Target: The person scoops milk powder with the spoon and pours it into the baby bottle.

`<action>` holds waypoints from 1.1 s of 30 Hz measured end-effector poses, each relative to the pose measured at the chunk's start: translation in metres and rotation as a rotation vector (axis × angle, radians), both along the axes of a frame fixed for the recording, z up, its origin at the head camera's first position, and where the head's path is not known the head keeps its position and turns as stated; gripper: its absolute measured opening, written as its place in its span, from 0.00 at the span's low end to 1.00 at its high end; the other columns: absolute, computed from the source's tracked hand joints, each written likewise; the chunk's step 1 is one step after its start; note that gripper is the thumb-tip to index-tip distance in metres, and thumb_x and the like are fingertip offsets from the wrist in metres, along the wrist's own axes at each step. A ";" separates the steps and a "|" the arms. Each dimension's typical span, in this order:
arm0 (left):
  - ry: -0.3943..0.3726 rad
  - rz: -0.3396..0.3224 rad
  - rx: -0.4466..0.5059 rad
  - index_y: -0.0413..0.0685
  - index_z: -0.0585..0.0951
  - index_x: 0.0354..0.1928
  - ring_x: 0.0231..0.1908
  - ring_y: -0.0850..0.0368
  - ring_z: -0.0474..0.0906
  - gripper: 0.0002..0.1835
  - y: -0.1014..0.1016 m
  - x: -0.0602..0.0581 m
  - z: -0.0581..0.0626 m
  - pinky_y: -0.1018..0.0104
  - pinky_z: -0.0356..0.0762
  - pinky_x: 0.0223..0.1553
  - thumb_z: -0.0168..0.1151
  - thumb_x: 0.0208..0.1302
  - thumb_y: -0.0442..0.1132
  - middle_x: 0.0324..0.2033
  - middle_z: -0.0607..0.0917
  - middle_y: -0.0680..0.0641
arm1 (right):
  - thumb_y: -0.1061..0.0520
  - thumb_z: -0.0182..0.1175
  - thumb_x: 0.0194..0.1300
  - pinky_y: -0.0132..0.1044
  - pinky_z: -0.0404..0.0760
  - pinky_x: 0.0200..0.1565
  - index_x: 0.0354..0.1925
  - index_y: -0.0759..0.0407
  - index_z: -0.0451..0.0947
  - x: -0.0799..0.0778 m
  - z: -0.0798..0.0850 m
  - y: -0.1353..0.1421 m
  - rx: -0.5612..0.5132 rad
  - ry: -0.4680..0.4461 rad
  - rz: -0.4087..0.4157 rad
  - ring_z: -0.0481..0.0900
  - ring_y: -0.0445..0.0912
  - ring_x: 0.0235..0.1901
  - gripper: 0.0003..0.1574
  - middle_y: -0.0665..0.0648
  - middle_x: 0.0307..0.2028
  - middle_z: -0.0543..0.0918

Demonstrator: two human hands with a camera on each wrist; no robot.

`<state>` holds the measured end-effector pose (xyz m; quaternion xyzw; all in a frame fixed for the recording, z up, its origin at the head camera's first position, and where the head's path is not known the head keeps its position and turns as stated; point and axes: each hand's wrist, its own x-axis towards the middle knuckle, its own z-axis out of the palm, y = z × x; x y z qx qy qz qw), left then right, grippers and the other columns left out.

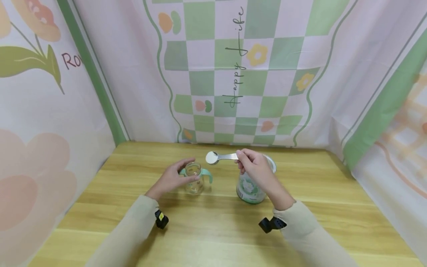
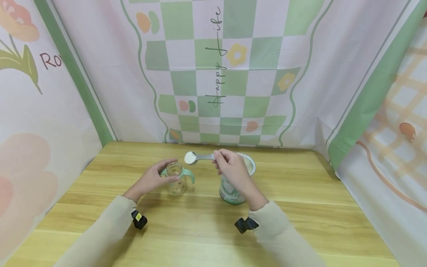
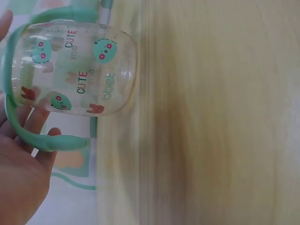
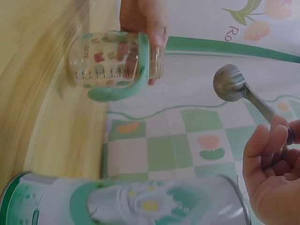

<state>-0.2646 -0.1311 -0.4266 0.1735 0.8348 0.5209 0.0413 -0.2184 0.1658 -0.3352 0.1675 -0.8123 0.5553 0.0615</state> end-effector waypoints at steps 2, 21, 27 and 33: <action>0.008 0.000 -0.012 0.63 0.73 0.69 0.59 0.51 0.75 0.42 0.000 0.000 -0.001 0.46 0.70 0.62 0.77 0.51 0.61 0.61 0.78 0.52 | 0.48 0.49 0.80 0.45 0.83 0.33 0.33 0.63 0.77 0.000 0.001 -0.005 0.011 0.003 -0.006 0.77 0.48 0.25 0.24 0.61 0.27 0.78; -0.025 0.017 0.062 0.65 0.77 0.64 0.54 0.54 0.78 0.36 0.000 0.000 -0.007 0.46 0.73 0.58 0.80 0.52 0.51 0.53 0.83 0.55 | 0.48 0.49 0.80 0.41 0.84 0.35 0.33 0.59 0.77 -0.010 0.002 -0.041 0.047 0.056 0.039 0.81 0.49 0.30 0.22 0.56 0.29 0.80; -0.033 0.013 0.041 0.63 0.76 0.66 0.53 0.53 0.78 0.38 0.001 -0.001 -0.008 0.46 0.73 0.58 0.79 0.52 0.53 0.53 0.83 0.53 | 0.48 0.49 0.80 0.38 0.78 0.27 0.33 0.57 0.77 -0.012 -0.001 -0.048 0.086 0.083 0.037 0.74 0.47 0.23 0.21 0.55 0.25 0.78; -0.030 0.036 0.009 0.57 0.73 0.69 0.52 0.52 0.79 0.42 0.002 -0.001 -0.006 0.48 0.75 0.57 0.79 0.51 0.54 0.53 0.83 0.50 | 0.50 0.48 0.81 0.36 0.67 0.18 0.33 0.55 0.77 -0.015 -0.010 -0.053 0.134 0.155 0.049 0.63 0.44 0.15 0.20 0.55 0.20 0.74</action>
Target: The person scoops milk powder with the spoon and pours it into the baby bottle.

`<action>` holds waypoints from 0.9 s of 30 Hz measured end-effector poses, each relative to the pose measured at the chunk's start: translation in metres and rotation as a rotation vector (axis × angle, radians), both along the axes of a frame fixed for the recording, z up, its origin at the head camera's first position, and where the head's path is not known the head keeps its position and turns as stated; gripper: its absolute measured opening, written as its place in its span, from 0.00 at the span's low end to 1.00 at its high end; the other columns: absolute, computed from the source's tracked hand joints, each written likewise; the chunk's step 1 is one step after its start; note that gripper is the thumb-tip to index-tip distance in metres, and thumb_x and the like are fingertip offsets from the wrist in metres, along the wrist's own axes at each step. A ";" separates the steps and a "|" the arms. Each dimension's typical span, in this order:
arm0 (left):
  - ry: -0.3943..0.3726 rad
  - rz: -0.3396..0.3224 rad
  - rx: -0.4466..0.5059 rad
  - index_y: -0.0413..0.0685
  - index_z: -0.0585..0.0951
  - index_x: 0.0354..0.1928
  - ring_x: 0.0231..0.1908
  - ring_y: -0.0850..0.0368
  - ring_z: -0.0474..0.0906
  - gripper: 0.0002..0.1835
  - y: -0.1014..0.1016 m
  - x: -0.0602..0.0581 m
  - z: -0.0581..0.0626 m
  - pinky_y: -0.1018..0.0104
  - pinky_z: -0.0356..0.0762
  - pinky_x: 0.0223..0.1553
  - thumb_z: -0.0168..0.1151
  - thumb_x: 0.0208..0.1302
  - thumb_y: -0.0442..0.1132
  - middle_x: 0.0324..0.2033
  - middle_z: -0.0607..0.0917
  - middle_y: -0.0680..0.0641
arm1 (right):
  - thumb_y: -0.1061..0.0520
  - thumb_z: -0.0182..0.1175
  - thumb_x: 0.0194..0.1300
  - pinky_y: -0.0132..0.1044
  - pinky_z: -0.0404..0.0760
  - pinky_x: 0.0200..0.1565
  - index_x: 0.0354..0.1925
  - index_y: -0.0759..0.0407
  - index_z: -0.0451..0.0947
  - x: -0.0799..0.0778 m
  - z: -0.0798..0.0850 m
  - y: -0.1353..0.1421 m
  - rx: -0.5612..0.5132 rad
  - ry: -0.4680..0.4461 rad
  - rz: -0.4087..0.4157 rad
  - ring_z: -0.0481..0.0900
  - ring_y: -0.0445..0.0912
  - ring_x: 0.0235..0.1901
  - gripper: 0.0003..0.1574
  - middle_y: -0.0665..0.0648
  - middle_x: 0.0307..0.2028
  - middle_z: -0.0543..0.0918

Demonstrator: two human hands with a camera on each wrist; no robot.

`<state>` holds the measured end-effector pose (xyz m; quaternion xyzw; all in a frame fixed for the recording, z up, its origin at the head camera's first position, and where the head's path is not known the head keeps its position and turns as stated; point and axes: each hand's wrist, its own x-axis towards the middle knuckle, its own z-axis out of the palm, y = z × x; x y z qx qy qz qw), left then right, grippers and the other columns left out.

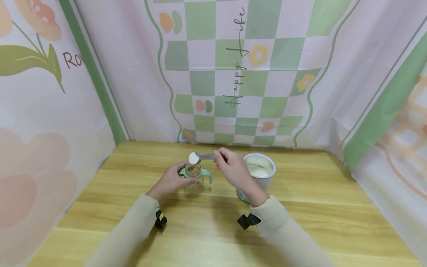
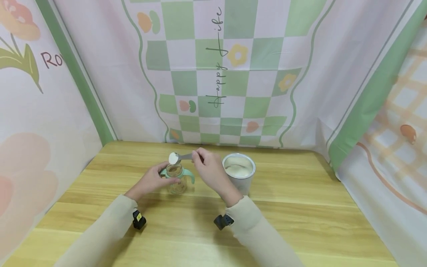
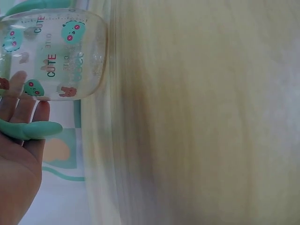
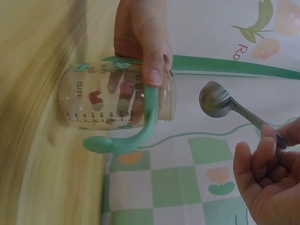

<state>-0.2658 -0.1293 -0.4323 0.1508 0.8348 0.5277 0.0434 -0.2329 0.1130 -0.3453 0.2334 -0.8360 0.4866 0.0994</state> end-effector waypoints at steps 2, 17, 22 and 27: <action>-0.004 -0.002 0.002 0.55 0.72 0.70 0.52 0.52 0.79 0.44 0.000 0.000 0.000 0.48 0.75 0.57 0.79 0.52 0.54 0.54 0.82 0.50 | 0.51 0.48 0.81 0.35 0.66 0.18 0.33 0.55 0.77 0.000 -0.003 -0.001 0.012 0.026 0.006 0.64 0.44 0.15 0.19 0.54 0.19 0.74; -0.020 -0.002 0.008 0.50 0.67 0.73 0.57 0.51 0.76 0.48 -0.001 0.001 -0.002 0.49 0.72 0.61 0.79 0.53 0.54 0.61 0.78 0.47 | 0.56 0.52 0.78 0.34 0.67 0.19 0.33 0.58 0.80 -0.002 -0.018 -0.008 0.198 0.283 -0.053 0.65 0.40 0.16 0.15 0.46 0.18 0.70; -0.020 0.004 -0.007 0.48 0.67 0.74 0.58 0.50 0.75 0.49 -0.001 0.002 0.000 0.48 0.71 0.62 0.78 0.53 0.55 0.62 0.77 0.46 | 0.59 0.54 0.76 0.33 0.68 0.20 0.34 0.59 0.81 -0.002 -0.021 -0.011 0.226 0.377 -0.048 0.66 0.39 0.18 0.13 0.46 0.20 0.71; -0.028 0.011 -0.006 0.48 0.68 0.73 0.55 0.52 0.77 0.49 -0.001 0.002 0.001 0.50 0.73 0.60 0.79 0.51 0.56 0.59 0.79 0.48 | 0.61 0.56 0.75 0.31 0.71 0.22 0.33 0.60 0.80 -0.003 -0.025 -0.012 0.269 0.485 -0.021 0.68 0.39 0.20 0.11 0.49 0.24 0.75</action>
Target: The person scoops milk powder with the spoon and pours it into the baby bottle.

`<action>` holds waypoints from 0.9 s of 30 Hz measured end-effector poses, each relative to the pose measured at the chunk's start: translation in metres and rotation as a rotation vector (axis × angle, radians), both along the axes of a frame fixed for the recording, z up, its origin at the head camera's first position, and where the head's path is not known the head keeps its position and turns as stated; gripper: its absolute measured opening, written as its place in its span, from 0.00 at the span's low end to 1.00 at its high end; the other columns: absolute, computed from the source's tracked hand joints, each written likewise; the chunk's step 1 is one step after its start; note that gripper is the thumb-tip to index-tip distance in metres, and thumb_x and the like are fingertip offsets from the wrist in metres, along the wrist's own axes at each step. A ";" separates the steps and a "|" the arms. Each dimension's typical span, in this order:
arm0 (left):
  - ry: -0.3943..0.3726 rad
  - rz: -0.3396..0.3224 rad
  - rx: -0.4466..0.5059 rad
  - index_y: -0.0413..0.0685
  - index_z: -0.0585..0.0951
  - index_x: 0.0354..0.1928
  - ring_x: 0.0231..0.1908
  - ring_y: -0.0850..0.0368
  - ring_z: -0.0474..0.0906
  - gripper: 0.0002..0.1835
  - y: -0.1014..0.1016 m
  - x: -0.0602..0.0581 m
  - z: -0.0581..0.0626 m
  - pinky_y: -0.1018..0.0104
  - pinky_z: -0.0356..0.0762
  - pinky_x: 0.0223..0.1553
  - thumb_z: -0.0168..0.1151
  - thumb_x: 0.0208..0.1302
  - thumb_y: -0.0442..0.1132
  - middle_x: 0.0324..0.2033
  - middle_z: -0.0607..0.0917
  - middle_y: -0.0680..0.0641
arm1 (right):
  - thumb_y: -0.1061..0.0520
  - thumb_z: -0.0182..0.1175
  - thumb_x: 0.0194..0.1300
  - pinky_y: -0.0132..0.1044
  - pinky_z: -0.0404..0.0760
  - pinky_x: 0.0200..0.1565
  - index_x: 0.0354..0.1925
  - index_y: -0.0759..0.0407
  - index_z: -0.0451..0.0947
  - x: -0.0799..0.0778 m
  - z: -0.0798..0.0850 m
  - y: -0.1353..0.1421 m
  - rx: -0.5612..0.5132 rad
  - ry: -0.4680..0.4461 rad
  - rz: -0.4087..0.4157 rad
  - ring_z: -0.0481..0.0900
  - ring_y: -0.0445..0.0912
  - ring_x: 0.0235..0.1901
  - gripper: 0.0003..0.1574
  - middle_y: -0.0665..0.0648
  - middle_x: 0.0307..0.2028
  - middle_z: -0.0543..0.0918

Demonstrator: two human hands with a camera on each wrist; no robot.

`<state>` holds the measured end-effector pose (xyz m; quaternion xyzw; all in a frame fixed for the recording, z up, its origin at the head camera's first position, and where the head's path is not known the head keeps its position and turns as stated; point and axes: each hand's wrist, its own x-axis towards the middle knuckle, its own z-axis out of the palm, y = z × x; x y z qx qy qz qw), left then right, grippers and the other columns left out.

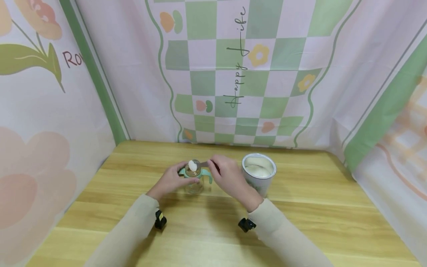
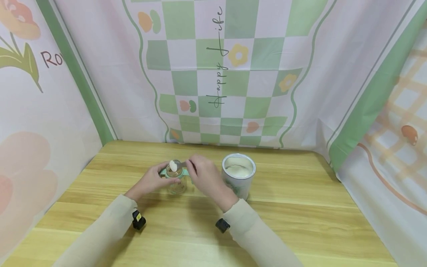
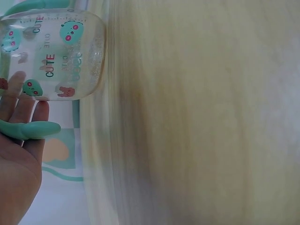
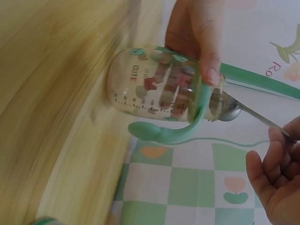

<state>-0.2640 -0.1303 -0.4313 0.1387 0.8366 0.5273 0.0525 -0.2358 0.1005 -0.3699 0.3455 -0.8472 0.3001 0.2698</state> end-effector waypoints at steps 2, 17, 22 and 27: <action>-0.001 -0.005 0.012 0.51 0.69 0.72 0.52 0.54 0.79 0.48 0.000 0.000 0.000 0.52 0.75 0.57 0.79 0.51 0.56 0.56 0.81 0.49 | 0.61 0.56 0.75 0.31 0.73 0.23 0.33 0.60 0.80 0.000 -0.002 0.000 0.047 0.043 0.005 0.70 0.40 0.22 0.10 0.50 0.26 0.77; 0.017 -0.027 0.036 0.61 0.75 0.67 0.47 0.54 0.80 0.40 -0.001 -0.003 -0.005 0.53 0.77 0.52 0.79 0.51 0.55 0.50 0.83 0.53 | 0.60 0.64 0.70 0.31 0.81 0.30 0.35 0.60 0.80 0.004 -0.011 0.002 0.294 0.290 -0.007 0.79 0.43 0.29 0.05 0.52 0.29 0.80; 0.020 -0.017 0.015 0.56 0.72 0.70 0.47 0.53 0.80 0.44 0.000 -0.003 -0.004 0.52 0.76 0.53 0.79 0.51 0.55 0.51 0.83 0.51 | 0.61 0.65 0.69 0.31 0.81 0.29 0.34 0.60 0.80 0.007 -0.009 0.004 0.349 0.333 0.019 0.80 0.43 0.29 0.05 0.52 0.29 0.81; 0.017 -0.006 0.013 0.51 0.71 0.71 0.49 0.53 0.80 0.47 0.000 -0.002 -0.002 0.51 0.75 0.56 0.80 0.50 0.56 0.52 0.83 0.49 | 0.63 0.66 0.66 0.29 0.79 0.27 0.31 0.60 0.78 0.009 -0.005 0.005 0.398 0.393 0.037 0.79 0.43 0.28 0.07 0.52 0.27 0.81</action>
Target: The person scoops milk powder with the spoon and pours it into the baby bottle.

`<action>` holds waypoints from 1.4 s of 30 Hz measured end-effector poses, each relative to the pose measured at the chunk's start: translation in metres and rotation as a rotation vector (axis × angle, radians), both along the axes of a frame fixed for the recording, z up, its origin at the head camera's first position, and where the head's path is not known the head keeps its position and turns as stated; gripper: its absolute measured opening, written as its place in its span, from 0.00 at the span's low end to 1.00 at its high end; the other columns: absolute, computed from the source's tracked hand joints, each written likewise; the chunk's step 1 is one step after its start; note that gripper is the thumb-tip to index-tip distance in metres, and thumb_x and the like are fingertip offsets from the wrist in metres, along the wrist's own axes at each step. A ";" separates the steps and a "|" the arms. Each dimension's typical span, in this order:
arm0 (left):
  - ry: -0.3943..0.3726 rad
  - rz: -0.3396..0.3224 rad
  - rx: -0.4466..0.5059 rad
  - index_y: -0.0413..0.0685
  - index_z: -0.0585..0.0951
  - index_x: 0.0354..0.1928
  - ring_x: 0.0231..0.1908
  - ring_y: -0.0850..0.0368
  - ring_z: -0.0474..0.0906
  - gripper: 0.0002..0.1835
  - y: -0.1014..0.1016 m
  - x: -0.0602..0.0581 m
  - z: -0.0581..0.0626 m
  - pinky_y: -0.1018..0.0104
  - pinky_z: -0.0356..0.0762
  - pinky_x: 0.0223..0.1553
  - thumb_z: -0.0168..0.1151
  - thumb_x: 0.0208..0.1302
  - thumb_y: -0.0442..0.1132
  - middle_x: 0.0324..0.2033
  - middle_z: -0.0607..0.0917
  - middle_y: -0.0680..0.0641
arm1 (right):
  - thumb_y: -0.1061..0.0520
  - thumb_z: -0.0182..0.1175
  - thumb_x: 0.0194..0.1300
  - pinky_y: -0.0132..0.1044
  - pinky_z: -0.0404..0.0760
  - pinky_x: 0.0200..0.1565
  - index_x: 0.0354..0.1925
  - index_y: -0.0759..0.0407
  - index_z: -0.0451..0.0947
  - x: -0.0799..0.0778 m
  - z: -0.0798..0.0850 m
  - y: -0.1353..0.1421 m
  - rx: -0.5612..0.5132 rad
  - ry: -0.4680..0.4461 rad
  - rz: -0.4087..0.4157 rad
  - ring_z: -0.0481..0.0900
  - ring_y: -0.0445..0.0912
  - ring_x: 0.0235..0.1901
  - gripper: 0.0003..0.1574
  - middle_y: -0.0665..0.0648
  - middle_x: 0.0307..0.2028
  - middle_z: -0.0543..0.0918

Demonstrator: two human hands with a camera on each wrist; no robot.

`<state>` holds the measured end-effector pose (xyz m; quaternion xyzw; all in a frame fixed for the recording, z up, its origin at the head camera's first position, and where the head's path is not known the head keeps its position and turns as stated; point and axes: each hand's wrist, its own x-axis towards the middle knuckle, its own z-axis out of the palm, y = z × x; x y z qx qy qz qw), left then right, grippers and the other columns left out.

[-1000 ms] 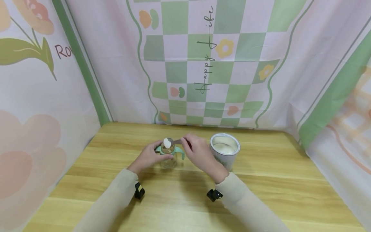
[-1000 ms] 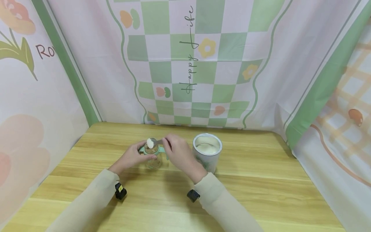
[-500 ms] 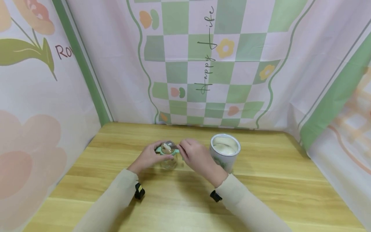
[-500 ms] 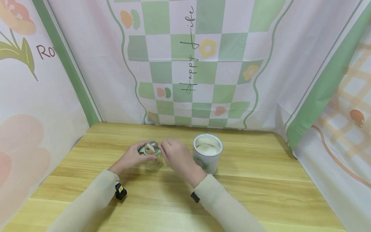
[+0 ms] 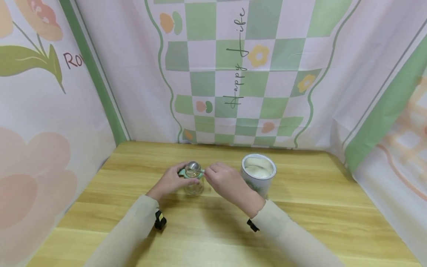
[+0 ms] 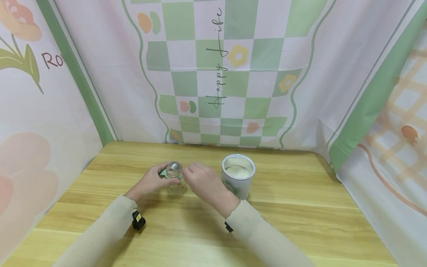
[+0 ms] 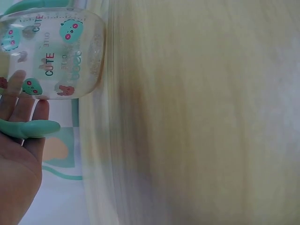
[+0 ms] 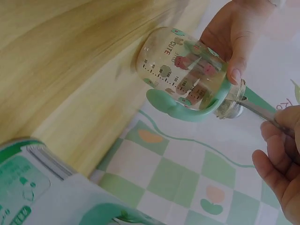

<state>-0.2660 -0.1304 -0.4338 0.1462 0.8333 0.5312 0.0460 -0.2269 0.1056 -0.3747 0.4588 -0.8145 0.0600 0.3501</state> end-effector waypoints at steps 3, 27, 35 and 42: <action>-0.005 0.007 0.000 0.49 0.70 0.71 0.50 0.53 0.80 0.48 0.000 0.000 0.001 0.51 0.75 0.57 0.80 0.49 0.56 0.52 0.83 0.50 | 0.66 0.68 0.63 0.28 0.78 0.26 0.30 0.60 0.78 0.001 0.001 0.001 0.032 0.046 0.013 0.78 0.43 0.26 0.08 0.52 0.26 0.80; -0.018 0.010 0.007 0.51 0.71 0.71 0.53 0.51 0.78 0.48 0.000 0.000 -0.001 0.46 0.71 0.60 0.80 0.49 0.57 0.56 0.81 0.48 | 0.65 0.69 0.63 0.28 0.81 0.31 0.33 0.60 0.78 -0.002 0.000 0.008 0.029 0.030 0.036 0.81 0.43 0.31 0.07 0.53 0.30 0.82; -0.022 0.015 -0.005 0.55 0.72 0.71 0.57 0.51 0.76 0.44 0.000 0.000 -0.001 0.44 0.68 0.63 0.79 0.51 0.54 0.58 0.80 0.51 | 0.62 0.63 0.70 0.30 0.79 0.27 0.35 0.60 0.80 -0.004 -0.001 0.010 -0.157 -0.183 0.034 0.78 0.41 0.27 0.04 0.52 0.28 0.82; -0.031 0.015 -0.004 0.56 0.70 0.72 0.60 0.50 0.74 0.46 -0.001 -0.001 -0.003 0.42 0.66 0.65 0.80 0.50 0.55 0.61 0.78 0.50 | 0.57 0.57 0.75 0.31 0.67 0.18 0.31 0.56 0.80 -0.005 0.005 0.012 -0.362 -0.496 0.009 0.64 0.36 0.17 0.13 0.44 0.20 0.71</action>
